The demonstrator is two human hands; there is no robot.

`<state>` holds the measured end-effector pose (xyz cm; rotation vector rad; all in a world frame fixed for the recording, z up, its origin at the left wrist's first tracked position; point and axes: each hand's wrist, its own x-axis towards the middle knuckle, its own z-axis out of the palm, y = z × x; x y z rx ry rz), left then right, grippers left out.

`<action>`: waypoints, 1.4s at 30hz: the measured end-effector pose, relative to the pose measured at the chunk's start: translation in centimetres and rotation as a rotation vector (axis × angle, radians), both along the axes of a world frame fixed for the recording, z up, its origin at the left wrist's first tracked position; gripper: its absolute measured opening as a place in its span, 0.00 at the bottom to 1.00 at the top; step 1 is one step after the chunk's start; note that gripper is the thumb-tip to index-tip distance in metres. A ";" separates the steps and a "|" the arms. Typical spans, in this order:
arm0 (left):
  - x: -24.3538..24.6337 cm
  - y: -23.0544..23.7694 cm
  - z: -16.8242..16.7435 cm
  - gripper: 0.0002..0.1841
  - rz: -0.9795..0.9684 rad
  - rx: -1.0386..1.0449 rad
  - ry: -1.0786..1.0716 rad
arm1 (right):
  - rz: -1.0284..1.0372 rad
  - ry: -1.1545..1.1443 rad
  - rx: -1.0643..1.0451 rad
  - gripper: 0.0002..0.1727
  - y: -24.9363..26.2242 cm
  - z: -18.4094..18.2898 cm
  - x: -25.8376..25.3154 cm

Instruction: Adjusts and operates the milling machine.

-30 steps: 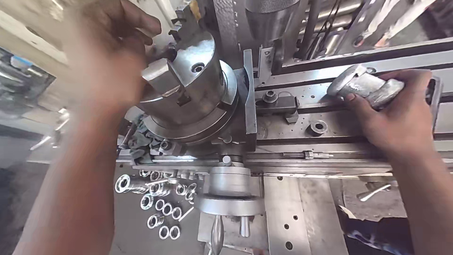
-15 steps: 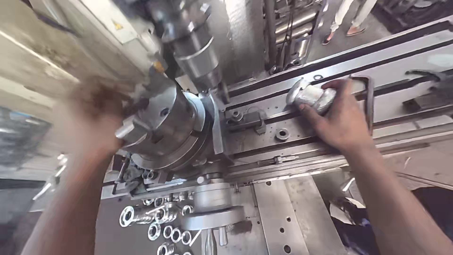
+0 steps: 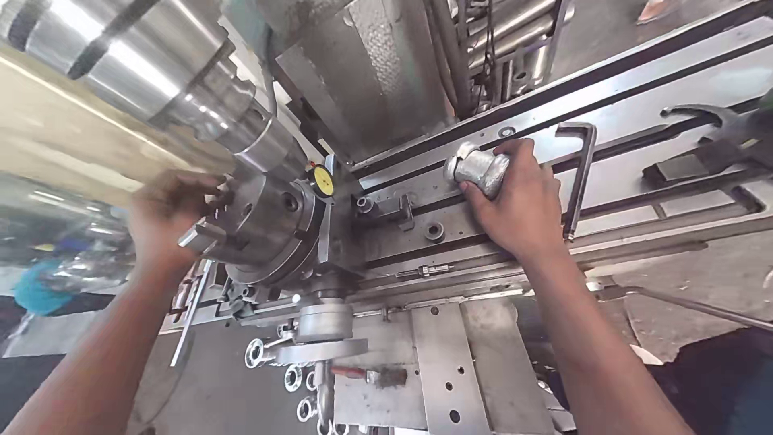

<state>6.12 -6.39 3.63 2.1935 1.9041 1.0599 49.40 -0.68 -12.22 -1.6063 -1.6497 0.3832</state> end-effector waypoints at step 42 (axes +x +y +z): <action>-0.5 0.7 -0.1 0.14 0.015 0.091 -0.026 | 0.042 -0.050 -0.033 0.43 -0.4 0.6 0.4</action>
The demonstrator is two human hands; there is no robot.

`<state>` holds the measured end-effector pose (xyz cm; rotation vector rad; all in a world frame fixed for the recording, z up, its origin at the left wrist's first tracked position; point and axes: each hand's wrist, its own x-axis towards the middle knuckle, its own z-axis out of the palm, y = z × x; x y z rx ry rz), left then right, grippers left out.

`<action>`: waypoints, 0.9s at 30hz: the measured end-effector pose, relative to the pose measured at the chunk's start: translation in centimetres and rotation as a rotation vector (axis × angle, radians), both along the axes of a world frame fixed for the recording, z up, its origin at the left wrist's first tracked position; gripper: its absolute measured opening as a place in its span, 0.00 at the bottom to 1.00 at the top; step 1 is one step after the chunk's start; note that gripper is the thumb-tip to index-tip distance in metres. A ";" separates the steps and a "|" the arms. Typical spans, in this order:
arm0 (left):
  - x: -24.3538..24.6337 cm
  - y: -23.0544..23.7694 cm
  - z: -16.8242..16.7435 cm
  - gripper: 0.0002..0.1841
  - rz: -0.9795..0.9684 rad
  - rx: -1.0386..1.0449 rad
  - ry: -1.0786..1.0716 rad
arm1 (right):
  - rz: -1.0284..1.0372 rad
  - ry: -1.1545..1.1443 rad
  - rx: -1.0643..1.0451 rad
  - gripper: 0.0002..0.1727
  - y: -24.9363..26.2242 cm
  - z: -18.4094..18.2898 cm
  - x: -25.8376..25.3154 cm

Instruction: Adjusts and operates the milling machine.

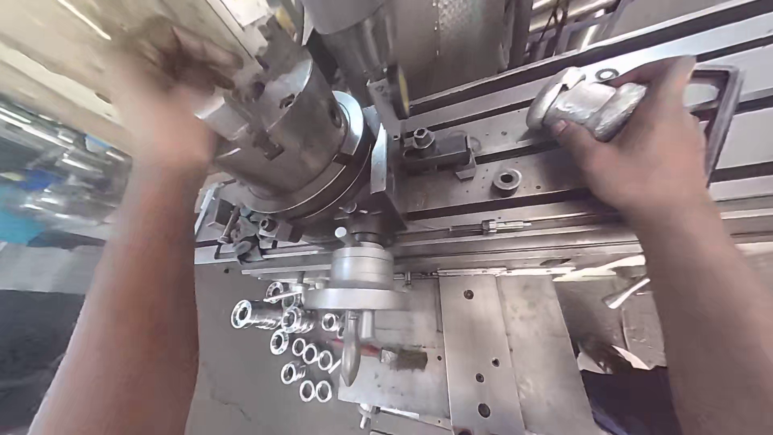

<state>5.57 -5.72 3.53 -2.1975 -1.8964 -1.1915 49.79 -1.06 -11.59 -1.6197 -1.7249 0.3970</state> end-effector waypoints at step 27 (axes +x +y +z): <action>-10.6 5.0 -2.5 0.20 0.366 -0.085 0.267 | -0.014 -0.014 0.014 0.45 1.0 -1.1 0.6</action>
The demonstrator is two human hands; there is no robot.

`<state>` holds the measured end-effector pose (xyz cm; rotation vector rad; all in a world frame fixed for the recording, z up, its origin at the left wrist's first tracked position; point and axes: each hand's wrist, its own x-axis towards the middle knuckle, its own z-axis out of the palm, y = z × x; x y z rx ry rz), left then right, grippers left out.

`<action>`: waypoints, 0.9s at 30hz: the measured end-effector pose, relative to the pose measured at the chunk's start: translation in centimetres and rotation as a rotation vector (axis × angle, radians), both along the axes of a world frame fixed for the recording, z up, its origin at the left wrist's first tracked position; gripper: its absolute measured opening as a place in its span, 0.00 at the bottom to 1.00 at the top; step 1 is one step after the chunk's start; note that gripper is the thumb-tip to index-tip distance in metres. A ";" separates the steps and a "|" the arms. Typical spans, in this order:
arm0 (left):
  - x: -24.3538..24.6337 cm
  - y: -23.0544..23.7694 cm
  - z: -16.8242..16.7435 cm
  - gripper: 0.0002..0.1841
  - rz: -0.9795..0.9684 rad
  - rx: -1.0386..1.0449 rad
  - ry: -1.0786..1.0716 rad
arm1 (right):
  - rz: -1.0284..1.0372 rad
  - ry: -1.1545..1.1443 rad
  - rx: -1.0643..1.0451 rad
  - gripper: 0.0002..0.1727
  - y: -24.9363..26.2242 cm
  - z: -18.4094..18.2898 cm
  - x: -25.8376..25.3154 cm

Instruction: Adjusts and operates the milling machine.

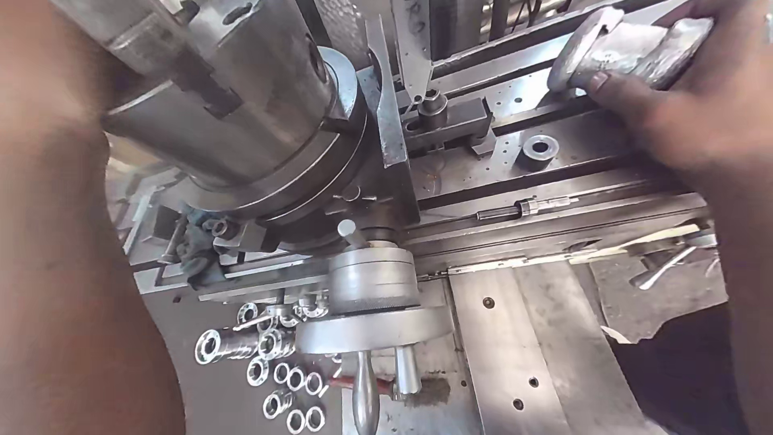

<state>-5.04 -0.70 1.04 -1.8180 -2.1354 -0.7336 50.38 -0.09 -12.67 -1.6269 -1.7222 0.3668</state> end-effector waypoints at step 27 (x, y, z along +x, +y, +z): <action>3.9 -0.7 1.4 0.14 -0.521 0.094 -0.176 | -0.010 -0.005 -0.045 0.42 -0.7 1.1 -0.6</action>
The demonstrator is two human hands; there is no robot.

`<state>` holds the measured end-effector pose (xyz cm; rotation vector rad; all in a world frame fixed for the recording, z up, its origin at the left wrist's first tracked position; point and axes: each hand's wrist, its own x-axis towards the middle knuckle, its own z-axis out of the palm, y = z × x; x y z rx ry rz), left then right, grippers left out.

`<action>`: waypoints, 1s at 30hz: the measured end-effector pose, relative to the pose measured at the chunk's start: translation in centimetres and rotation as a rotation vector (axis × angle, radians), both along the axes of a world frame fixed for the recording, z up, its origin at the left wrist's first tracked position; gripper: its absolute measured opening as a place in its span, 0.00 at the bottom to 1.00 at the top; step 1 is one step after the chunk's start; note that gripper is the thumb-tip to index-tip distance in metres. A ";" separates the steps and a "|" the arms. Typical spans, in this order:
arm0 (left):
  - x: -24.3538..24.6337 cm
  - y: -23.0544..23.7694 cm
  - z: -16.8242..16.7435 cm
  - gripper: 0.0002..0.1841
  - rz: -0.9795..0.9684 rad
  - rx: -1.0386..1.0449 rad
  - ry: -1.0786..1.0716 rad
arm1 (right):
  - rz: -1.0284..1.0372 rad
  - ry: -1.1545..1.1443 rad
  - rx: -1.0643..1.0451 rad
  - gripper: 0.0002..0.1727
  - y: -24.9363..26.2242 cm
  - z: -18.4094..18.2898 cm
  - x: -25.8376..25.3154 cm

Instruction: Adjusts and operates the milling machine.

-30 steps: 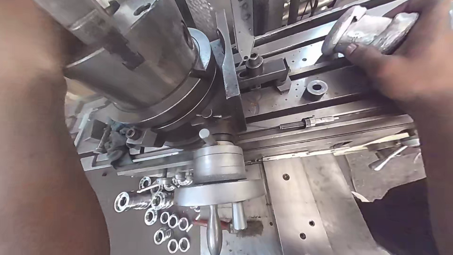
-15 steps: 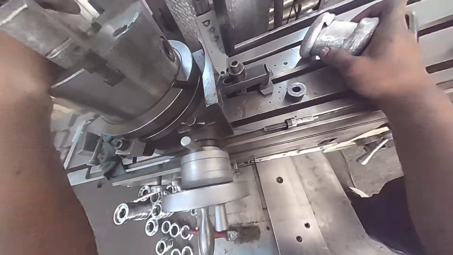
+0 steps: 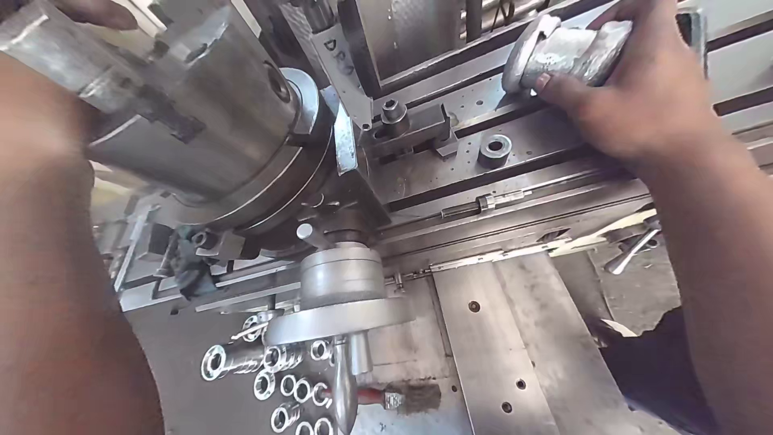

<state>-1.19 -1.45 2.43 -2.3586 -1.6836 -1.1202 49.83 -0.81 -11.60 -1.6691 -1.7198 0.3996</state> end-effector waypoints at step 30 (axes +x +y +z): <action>7.1 -5.3 0.4 0.10 0.062 0.007 -0.107 | -0.005 0.039 0.008 0.43 -0.1 0.0 -0.1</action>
